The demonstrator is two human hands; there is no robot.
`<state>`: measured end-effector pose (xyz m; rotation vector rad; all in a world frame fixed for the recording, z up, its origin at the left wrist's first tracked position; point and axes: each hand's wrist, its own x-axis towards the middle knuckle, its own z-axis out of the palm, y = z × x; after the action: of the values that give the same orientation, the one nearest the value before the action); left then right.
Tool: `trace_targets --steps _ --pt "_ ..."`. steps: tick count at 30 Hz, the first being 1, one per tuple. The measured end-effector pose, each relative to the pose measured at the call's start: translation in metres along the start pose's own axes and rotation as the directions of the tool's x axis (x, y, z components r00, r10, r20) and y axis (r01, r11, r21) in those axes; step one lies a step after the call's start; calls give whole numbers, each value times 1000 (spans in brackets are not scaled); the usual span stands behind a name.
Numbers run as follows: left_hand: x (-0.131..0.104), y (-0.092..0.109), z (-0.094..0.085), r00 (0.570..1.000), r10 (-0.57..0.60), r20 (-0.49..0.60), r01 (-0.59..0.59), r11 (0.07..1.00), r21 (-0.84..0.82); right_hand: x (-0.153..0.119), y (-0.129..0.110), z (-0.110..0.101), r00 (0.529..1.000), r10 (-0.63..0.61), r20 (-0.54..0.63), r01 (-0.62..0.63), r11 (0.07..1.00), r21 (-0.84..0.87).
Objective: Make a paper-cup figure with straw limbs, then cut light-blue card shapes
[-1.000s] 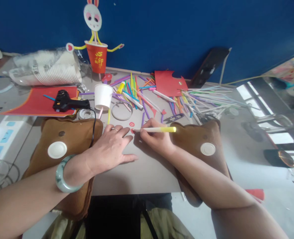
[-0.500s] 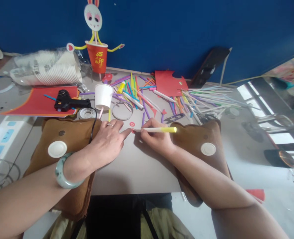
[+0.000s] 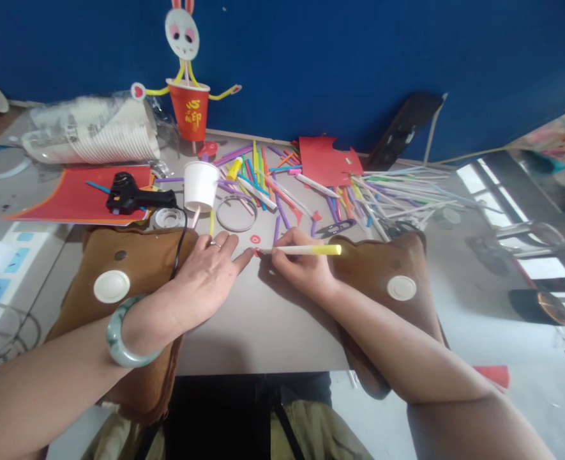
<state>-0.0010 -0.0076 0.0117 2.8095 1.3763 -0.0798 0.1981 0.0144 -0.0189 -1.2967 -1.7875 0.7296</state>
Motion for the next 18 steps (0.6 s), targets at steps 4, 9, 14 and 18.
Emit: trace_targets --steps 4,9,14,18 --pt "0 1 -3 999 -8 31 7 1000 18 0 1 0 1000 -9 2 9 1000 9" --pt "0 1 -4 999 -9 34 7 999 45 0 1 0 1000 -27 2 27 1000 10" --pt "0 1 -2 999 -7 47 4 998 65 0 0 0 1000 -25 8 25 1000 13" --pt "0 1 -1 999 -11 43 9 999 51 0 -1 0 1000 -25 4 25 1000 2"
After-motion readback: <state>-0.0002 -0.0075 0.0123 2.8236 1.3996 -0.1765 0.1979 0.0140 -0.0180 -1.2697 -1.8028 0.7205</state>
